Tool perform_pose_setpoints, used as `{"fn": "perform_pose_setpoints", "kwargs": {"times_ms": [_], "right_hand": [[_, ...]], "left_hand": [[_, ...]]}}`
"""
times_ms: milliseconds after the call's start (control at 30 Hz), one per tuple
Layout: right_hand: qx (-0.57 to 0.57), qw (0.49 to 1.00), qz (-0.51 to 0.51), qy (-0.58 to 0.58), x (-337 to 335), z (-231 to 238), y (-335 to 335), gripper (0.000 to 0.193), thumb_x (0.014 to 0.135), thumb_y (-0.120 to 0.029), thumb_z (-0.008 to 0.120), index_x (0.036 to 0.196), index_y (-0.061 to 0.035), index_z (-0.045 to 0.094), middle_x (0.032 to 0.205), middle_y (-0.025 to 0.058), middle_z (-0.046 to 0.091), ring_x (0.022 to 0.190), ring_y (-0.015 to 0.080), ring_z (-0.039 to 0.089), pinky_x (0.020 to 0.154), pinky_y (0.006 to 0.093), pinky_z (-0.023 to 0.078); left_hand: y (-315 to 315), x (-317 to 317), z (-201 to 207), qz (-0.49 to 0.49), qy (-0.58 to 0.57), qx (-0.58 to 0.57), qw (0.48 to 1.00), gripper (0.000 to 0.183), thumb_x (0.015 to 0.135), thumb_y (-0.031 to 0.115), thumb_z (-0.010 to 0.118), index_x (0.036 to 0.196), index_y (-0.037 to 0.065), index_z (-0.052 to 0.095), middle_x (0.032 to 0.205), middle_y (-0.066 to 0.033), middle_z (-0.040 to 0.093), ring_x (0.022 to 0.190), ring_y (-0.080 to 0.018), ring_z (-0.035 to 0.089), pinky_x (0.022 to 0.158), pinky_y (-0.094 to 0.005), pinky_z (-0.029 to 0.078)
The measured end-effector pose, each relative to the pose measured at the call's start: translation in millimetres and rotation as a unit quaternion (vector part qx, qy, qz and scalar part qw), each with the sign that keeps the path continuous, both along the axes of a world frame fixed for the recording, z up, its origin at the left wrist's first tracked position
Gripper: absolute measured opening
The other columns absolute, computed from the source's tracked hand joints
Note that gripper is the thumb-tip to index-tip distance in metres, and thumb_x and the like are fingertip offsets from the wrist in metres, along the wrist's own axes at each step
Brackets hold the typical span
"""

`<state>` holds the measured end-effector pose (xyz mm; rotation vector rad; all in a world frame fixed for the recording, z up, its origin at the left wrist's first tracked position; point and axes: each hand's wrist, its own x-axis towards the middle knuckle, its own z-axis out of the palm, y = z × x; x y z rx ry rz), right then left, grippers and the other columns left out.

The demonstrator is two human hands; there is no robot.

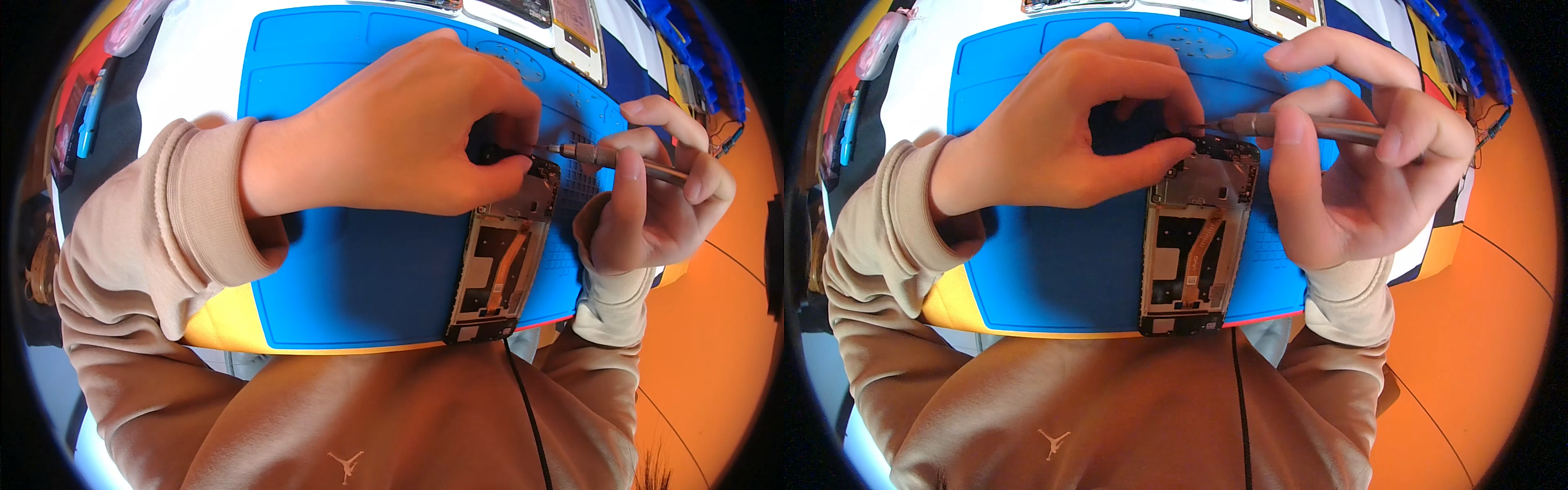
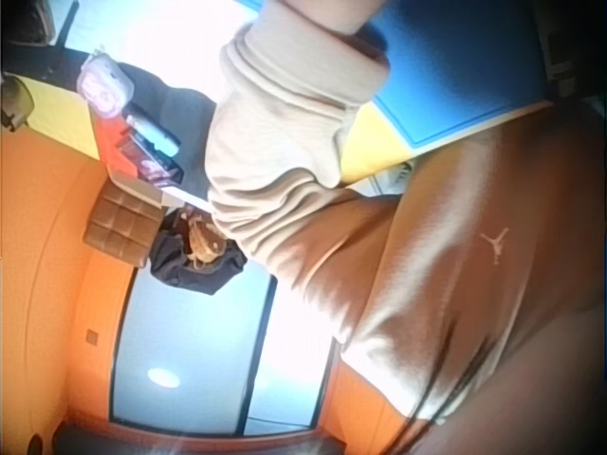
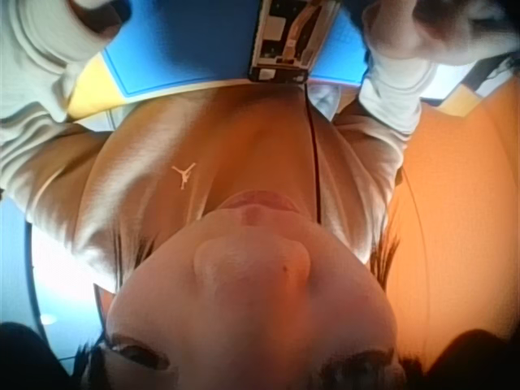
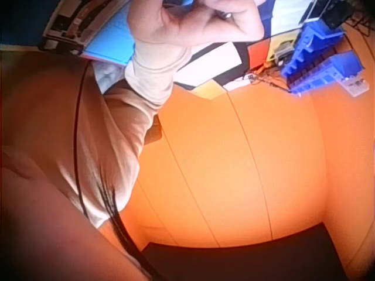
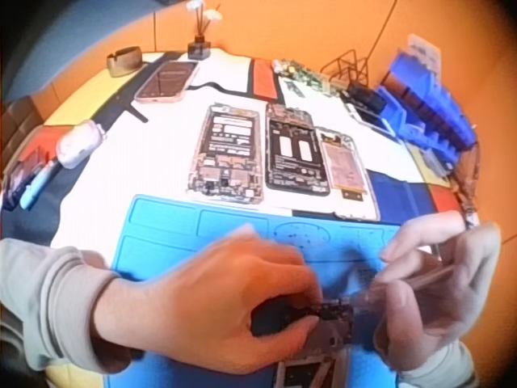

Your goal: The person uses a screwdriver to remove screws from a disassembled smartphone, then compares it with another phone. They continue unscrewing and handling internal components on a blue mat.

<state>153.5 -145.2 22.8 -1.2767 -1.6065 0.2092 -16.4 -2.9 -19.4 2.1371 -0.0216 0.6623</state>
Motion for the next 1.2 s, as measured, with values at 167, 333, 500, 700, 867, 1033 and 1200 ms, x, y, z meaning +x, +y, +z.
{"fn": "perform_pose_setpoints", "kwargs": {"times_ms": [167, 333, 500, 700, 867, 1033, 1200], "right_hand": [[0.049, 0.997, -0.015, 0.064, 2.7, 1.9, 1.2, 0.025, 0.095, 0.008, 0.048, 0.109, -0.0059, 0.033, 0.110, 0.0379, 0.055, 0.063, 0.0251, 0.066, 0.055, 0.0290, 0.057], [0.083, 0.991, -0.003, 0.101, -3.3, 1.7, -5.8, 0.017, 0.101, 0.003, 0.038, 0.115, -0.0070, 0.037, 0.097, 0.0274, 0.057, 0.065, 0.0239, 0.060, 0.058, 0.0299, 0.056], [-0.012, 0.999, 0.050, 0.004, -7.0, -12.2, -1.3, 0.021, 0.102, 0.001, 0.042, 0.117, -0.0079, 0.031, 0.094, 0.0233, 0.058, 0.075, 0.0175, 0.057, 0.062, 0.0262, 0.054], [-0.012, 0.999, 0.042, -0.022, -8.6, -12.0, -0.9, 0.022, 0.101, 0.002, 0.043, 0.117, -0.0078, 0.030, 0.095, 0.0234, 0.058, 0.075, 0.0180, 0.057, 0.064, 0.0277, 0.056], [-0.014, 0.999, 0.052, -0.004, -10.5, -11.9, -1.1, 0.023, 0.100, 0.004, 0.043, 0.115, -0.0078, 0.030, 0.096, 0.0244, 0.058, 0.076, 0.0182, 0.057, 0.066, 0.0288, 0.056], [-0.049, 0.994, 0.045, -0.085, -9.3, -6.2, -2.8, 0.022, 0.100, 0.003, 0.045, 0.112, -0.0080, 0.030, 0.094, 0.0249, 0.059, 0.074, 0.0181, 0.058, 0.067, 0.0289, 0.056], [-0.029, 0.994, 0.053, -0.088, -10.4, -2.2, -4.6, 0.023, 0.100, 0.002, 0.047, 0.109, -0.0075, 0.029, 0.092, 0.0248, 0.060, 0.074, 0.0181, 0.058, 0.068, 0.0293, 0.054]], "left_hand": [[1.4, 2.0, -0.1, -0.004, 0.049, -0.093, 0.994, 0.008, 0.087, 0.009, 0.071, 0.092, 0.003, 0.068, 0.083, -0.0061, 0.064, 0.070, -0.0194, 0.054, 0.067, -0.0293, 0.041], [4.9, 3.3, 5.1, -0.021, 0.095, -0.279, 0.955, 0.008, 0.090, 0.009, 0.067, 0.092, 0.002, 0.065, 0.080, -0.0095, 0.062, 0.071, -0.0203, 0.053, 0.067, -0.0299, 0.042], [9.7, 0.3, 8.2, -0.064, 0.071, -0.329, 0.940, 0.026, 0.104, 0.018, 0.054, 0.087, -0.002, 0.057, 0.070, -0.0103, 0.056, 0.064, -0.0142, 0.044, 0.060, -0.0302, 0.040], [3.5, -1.1, 14.9, -0.023, 0.028, -0.295, 0.955, 0.023, 0.103, 0.017, 0.054, 0.089, -0.001, 0.055, 0.070, -0.0077, 0.054, 0.065, -0.0116, 0.045, 0.060, -0.0280, 0.039], [2.9, -1.3, 14.1, -0.031, 0.027, -0.295, 0.955, 0.017, 0.101, 0.013, 0.057, 0.093, -0.001, 0.056, 0.069, -0.0079, 0.055, 0.063, -0.0128, 0.046, 0.059, -0.0278, 0.040], [2.9, -3.6, 14.5, -0.047, -0.020, -0.245, 0.968, 0.016, 0.099, 0.012, 0.061, 0.091, -0.002, 0.059, 0.068, -0.0102, 0.058, 0.061, -0.0151, 0.049, 0.059, -0.0285, 0.042], [-0.8, -5.4, 12.0, -0.036, -0.053, -0.245, 0.967, 0.017, 0.098, 0.012, 0.062, 0.090, -0.003, 0.060, 0.070, -0.0122, 0.061, 0.061, -0.0155, 0.051, 0.060, -0.0287, 0.044]]}}
